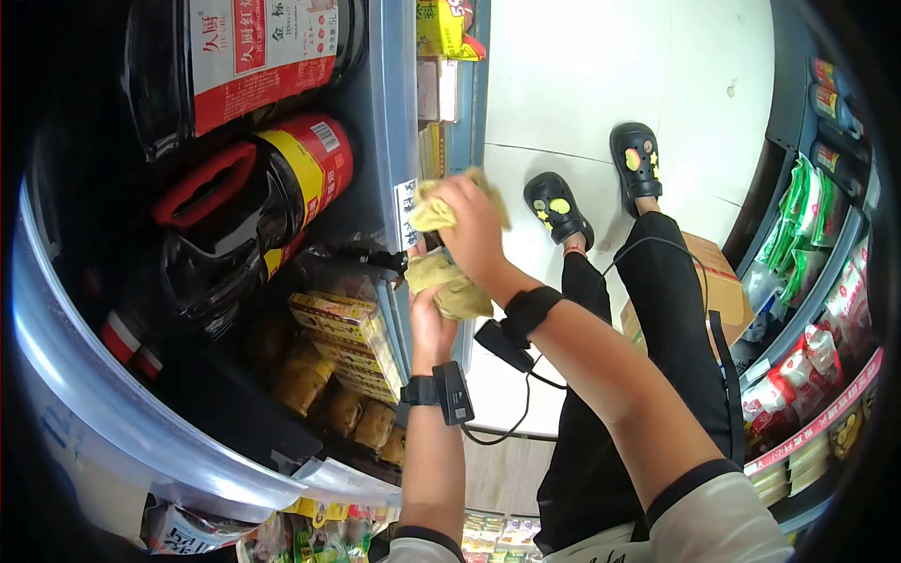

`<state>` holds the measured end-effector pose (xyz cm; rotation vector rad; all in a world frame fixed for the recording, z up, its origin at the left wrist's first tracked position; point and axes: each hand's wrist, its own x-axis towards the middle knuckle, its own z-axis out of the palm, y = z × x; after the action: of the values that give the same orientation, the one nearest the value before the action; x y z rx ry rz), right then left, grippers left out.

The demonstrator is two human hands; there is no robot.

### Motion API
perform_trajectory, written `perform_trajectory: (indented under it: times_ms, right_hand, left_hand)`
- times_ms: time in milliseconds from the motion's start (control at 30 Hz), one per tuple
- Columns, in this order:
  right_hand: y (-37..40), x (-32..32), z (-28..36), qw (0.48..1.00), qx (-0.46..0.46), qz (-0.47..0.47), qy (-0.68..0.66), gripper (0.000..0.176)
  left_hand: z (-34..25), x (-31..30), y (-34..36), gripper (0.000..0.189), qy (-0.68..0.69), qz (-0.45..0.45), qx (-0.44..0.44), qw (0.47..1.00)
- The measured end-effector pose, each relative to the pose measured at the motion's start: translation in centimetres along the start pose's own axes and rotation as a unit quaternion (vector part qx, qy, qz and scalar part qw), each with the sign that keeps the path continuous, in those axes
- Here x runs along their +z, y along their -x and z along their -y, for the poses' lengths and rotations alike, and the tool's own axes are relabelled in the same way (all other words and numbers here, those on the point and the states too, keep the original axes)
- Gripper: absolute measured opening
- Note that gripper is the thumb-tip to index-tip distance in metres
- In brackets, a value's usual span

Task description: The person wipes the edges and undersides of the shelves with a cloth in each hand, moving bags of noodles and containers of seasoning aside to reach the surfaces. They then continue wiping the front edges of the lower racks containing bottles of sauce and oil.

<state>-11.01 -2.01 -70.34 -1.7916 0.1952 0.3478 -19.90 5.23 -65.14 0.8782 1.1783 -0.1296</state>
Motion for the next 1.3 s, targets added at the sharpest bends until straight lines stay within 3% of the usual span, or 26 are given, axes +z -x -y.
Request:
perform_trajectory:
  times_ms: [67,133,200,233,367,400,467,500,600,667,733,800,833,867,933,967,1100,1167,1300]
  right_hand:
    - [-1.5,0.9,0.8,0.996,-0.082,-0.005,-0.02,0.033]
    - [-1.1,1.3,0.7,0.998,-0.061,0.001,-0.035,0.033]
    - [0.8,1.3,-0.2,0.99,-0.112,0.083,-0.004,0.03]
    - [1.4,1.2,-0.5,0.987,-0.08,0.137,-0.023,0.03]
    - [0.6,0.4,-0.8,0.977,-0.088,0.194,0.02,0.03]
    - [0.2,0.1,-0.1,0.977,-0.09,0.194,0.02,0.03]
    - [-0.6,-0.2,0.9,0.995,-0.088,0.044,-0.003,0.031]
    - [-1.2,0.0,1.3,0.996,-0.059,0.041,0.043,0.033]
    - [-1.0,0.4,1.2,0.997,-0.035,0.062,-0.002,0.033]
    - [1.1,1.0,-1.2,0.993,-0.052,0.105,0.0,0.033]
    - [1.5,1.1,-1.8,0.987,-0.076,0.144,-0.001,0.033]
    - [1.2,0.3,-0.9,0.983,-0.062,0.164,0.057,0.033]
    - [0.6,-0.1,-0.8,0.967,-0.058,0.222,0.112,0.032]
    - [0.0,-0.5,-0.3,0.967,-0.058,0.223,0.112,0.032]
    - [-1.5,-1.1,0.6,0.995,-0.09,0.036,0.025,0.03]
    - [-2.3,-1.0,1.1,0.999,-0.023,0.028,0.006,0.03]
    - [-1.7,0.8,0.1,0.999,-0.005,0.051,0.001,0.029]
    - [0.8,0.8,-1.5,0.995,-0.027,0.091,0.032,0.029]
    - [1.2,0.4,-2.1,0.985,-0.063,0.131,0.095,0.031]
  left_hand:
    - [0.4,-0.4,-0.3,0.049,-0.025,-0.007,0.02,0.999]
    - [0.7,-1.2,-0.7,0.047,-0.037,-0.038,-0.035,0.998]
    - [1.3,-1.3,-0.5,0.046,-0.03,-0.027,-0.011,0.999]
    - [1.6,-1.1,-0.5,0.045,-0.023,-0.012,0.013,1.0]
    - [0.5,-0.8,-0.3,0.054,-0.011,-0.011,-0.022,1.0]
    - [0.3,-0.3,-0.1,0.054,-0.011,-0.011,-0.02,1.0]
    - [0.0,0.8,0.2,0.054,0.021,0.029,0.036,0.999]
    - [0.1,0.6,0.2,0.054,0.021,0.028,0.036,0.999]
    - [0.5,-0.9,-0.5,0.053,-0.01,0.021,0.03,0.999]
    - [0.7,-1.9,-0.7,0.052,0.022,0.021,-0.063,0.998]
    - [0.9,-2.0,-0.6,0.051,0.012,0.012,-0.04,0.999]
    - [0.8,-1.8,-0.6,0.049,0.007,0.002,-0.02,1.0]
    - [0.5,-1.9,-0.6,0.051,0.006,0.009,-0.042,0.999]
    - [0.1,-1.6,-0.4,0.052,0.005,0.016,-0.064,0.998]
    - [-0.1,-0.6,-0.3,0.05,0.015,0.038,-0.024,0.999]
    - [-0.2,-0.1,-0.1,0.049,0.025,0.058,0.014,0.998]
    - [0.0,-0.5,-0.4,0.054,0.033,0.051,0.025,0.998]
    - [0.7,-2.6,-1.0,0.064,0.07,0.013,-0.096,0.993]
    - [0.0,-2.0,-0.4,0.056,0.0,-0.001,-0.079,0.997]
